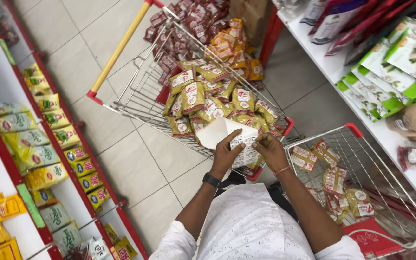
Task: Sorting and checking food packets in a shopping cart against a receipt.
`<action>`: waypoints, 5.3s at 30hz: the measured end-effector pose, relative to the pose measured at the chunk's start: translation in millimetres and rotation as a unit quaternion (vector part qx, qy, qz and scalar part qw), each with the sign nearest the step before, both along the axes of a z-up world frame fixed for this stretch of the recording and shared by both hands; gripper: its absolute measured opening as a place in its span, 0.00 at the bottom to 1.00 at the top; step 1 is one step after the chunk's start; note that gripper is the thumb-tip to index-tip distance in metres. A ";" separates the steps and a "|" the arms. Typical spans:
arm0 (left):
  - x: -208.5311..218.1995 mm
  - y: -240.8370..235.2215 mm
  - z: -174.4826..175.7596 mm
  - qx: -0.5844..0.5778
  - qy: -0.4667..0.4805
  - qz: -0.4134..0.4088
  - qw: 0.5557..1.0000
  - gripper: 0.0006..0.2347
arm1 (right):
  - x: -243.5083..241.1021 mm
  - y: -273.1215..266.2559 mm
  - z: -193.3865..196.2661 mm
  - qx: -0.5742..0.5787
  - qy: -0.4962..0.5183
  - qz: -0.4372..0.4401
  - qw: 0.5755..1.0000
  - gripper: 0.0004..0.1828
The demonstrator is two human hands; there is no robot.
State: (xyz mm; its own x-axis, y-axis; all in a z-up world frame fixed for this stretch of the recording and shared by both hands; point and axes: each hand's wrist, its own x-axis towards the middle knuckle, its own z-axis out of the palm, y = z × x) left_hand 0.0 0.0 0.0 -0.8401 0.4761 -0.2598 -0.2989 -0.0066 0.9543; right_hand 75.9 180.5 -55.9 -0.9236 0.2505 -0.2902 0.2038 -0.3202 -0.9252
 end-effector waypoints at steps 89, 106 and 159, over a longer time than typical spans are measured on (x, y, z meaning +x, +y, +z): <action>188.6 170.7 -108.4 -0.254 0.103 -0.393 0.878 0.15 | 314.9 103.3 -192.3 0.278 -0.199 -0.390 0.855 0.40; 206.0 175.1 -101.2 -0.254 0.237 -0.341 0.873 0.16 | 290.7 166.3 -252.2 0.692 -0.364 -0.041 0.622 0.37; 236.5 188.6 -59.4 -0.051 -0.048 -0.331 0.941 0.16 | 269.5 76.5 51.7 0.334 -0.135 -0.485 0.797 0.57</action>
State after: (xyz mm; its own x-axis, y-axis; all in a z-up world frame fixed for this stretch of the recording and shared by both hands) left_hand 236.5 188.6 -59.4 -0.3382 0.8554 -0.3922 -0.2890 0.3022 0.9084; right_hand 345.4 256.9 -4.2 -0.1285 0.9904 0.0505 0.3811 0.0963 -0.9195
